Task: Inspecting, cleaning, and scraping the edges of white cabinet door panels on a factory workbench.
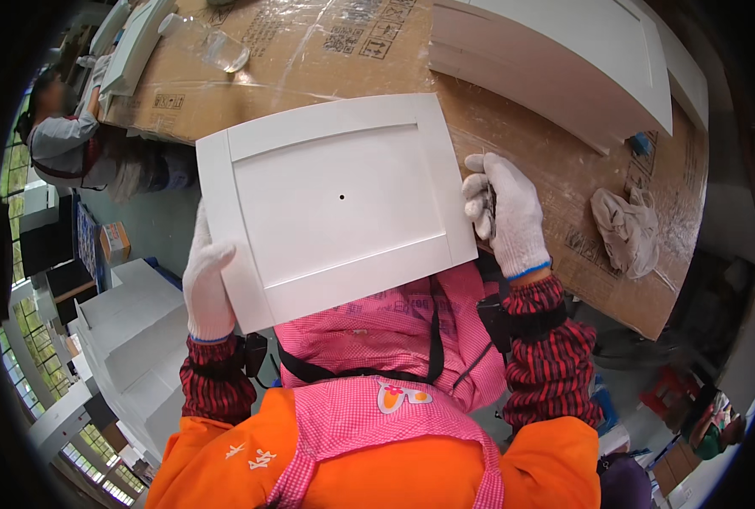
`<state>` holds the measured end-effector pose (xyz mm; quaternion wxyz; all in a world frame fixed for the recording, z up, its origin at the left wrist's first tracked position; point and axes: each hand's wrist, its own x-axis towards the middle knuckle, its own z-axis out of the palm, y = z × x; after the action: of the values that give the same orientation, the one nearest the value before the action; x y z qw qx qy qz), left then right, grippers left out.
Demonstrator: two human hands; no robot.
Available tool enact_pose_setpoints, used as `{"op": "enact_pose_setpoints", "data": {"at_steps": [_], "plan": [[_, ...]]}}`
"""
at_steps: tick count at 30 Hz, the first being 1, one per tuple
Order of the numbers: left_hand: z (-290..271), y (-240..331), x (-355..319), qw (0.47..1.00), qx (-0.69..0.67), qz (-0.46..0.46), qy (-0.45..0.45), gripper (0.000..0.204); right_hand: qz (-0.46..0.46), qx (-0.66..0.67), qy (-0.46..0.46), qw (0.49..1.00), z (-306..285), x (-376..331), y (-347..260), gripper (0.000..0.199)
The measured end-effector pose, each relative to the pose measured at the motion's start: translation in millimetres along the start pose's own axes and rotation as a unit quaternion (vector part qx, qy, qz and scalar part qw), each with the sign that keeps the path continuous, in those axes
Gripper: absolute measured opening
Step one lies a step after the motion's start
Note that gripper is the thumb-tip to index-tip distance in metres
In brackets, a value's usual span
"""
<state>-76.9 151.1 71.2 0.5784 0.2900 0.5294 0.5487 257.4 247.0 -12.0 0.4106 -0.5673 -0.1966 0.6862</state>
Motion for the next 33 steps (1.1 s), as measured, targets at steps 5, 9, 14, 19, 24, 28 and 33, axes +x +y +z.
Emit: {"op": "enact_pose_setpoints", "data": {"at_steps": [5, 9, 14, 19, 24, 28, 33], "plan": [[-70, -111, -6, 0.994, 0.020, -0.097, 0.036, 0.045, -0.101, -0.241, 0.092, 0.961, -9, -51, 14, 0.029], [-70, -181, -5, 0.985, 0.173, 0.011, 0.006, 0.044, -0.201, -0.367, 0.129, 0.899, -23, -64, 45, 0.028], [-25, -166, -3, 0.993, 0.024, -0.109, 0.051, 0.048, -0.334, -0.528, 0.134, 0.770, -17, -66, 65, 0.029], [6, -147, 9, 0.952, -0.187, -0.207, 0.128, 0.045, -0.375, -0.518, 0.146, 0.755, -16, -60, 84, 0.037], [8, -165, 16, 0.939, -0.254, -0.198, 0.123, 0.045, -0.385, -0.556, -0.046, 0.735, 10, -100, 118, 0.047], [12, -159, 11, 0.934, -0.282, -0.185, 0.117, 0.044, -0.366, -0.489, 0.150, 0.778, -27, -55, 80, 0.047], [11, -160, 17, 0.919, -0.331, -0.189, 0.103, 0.043, -0.372, -0.493, 0.001, 0.787, -8, -86, 106, 0.044]]}}
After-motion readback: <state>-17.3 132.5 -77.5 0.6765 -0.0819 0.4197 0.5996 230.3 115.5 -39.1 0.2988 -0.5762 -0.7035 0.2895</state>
